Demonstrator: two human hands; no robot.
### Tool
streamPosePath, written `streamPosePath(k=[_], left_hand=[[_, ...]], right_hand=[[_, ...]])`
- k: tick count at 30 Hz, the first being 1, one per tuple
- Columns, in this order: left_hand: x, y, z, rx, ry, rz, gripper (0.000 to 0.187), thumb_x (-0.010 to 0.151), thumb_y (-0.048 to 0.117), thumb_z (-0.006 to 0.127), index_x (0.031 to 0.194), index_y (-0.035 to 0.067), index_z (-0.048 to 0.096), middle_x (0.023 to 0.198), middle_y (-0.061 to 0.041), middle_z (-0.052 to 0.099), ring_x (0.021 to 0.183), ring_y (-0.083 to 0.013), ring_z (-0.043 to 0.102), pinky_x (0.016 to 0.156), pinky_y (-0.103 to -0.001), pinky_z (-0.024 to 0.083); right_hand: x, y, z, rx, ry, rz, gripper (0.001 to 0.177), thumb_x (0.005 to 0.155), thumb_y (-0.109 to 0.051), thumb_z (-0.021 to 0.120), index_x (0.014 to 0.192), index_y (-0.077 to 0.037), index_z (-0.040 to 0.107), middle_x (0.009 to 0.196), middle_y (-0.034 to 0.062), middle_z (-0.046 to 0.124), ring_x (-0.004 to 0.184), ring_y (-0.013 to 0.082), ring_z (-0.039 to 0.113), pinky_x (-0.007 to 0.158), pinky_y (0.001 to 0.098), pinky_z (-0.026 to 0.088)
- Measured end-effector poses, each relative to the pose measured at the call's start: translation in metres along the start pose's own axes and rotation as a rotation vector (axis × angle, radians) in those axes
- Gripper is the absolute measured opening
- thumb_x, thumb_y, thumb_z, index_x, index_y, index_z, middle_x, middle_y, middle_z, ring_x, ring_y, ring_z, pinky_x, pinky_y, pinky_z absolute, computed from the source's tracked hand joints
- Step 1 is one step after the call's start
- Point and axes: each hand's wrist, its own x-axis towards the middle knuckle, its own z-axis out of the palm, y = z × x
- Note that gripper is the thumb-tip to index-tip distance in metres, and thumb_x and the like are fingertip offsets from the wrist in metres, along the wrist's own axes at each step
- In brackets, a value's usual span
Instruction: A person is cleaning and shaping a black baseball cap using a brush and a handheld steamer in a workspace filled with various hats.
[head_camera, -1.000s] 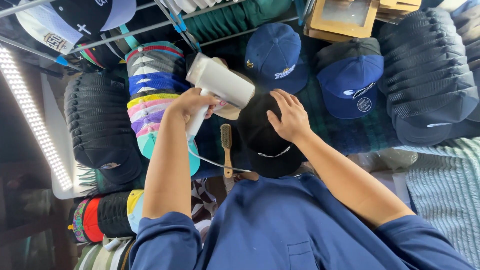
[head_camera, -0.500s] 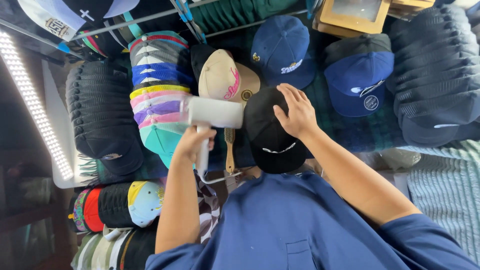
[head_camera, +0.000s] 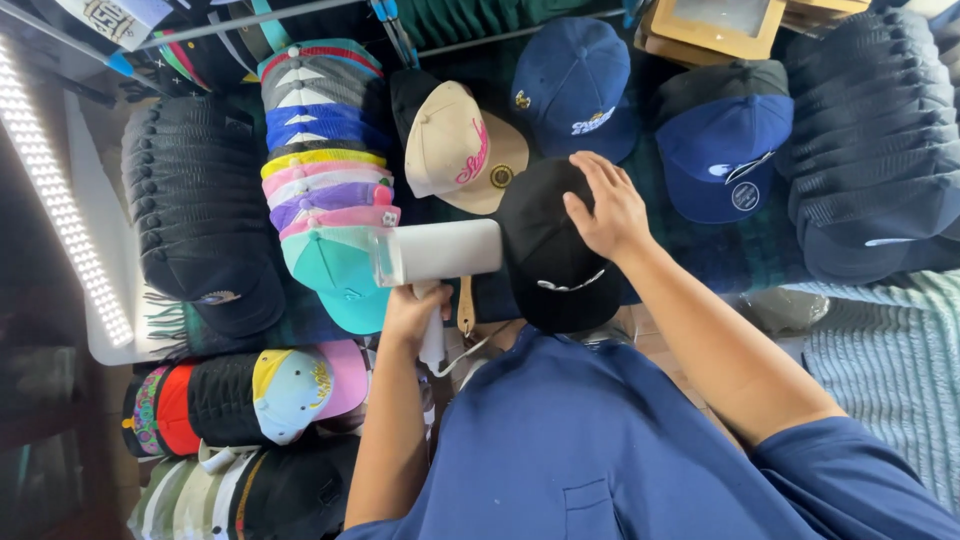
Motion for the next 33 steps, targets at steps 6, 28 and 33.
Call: streamPosePath(k=[6,28,33], left_hand=[[-0.022,-0.025,0.018,-0.073,0.093,-0.061,0.007,0.075,0.004,0.074,0.08,0.005,0.068,0.047,-0.008,0.058,0.039,-0.0189,0.057,0.039,-0.031,0.047],[-0.141,-0.066,0.197,-0.405,0.833,-0.006,0.015,0.08,0.013,0.072,0.069,0.009,0.064,0.052,-0.009,0.058,0.052,-0.0188,0.058,0.055,-0.028,0.045],[-0.128,-0.08,0.202,-0.54,0.819,-0.125,0.015,0.082,0.012,0.067,0.071,0.002,0.064,0.058,-0.011,0.06,0.053,-0.0203,0.056,0.063,-0.035,0.048]], right_hand=[[-0.002,-0.002,-0.002,0.02,0.004,0.022,0.052,0.099,-0.03,0.066,0.147,-0.011,0.058,0.143,0.0122,0.059,0.128,0.031,0.057,0.11,0.042,0.044],[0.08,-0.004,0.011,-0.029,-0.37,-0.726,0.035,0.1,-0.05,0.058,0.127,-0.034,0.073,0.124,-0.003,0.072,0.115,0.0232,0.067,0.093,0.0401,0.053],[0.082,-0.022,-0.007,0.017,-0.539,-0.617,0.039,0.102,-0.036,0.053,0.133,-0.019,0.07,0.137,0.0074,0.066,0.125,0.0306,0.057,0.098,0.0531,0.045]])
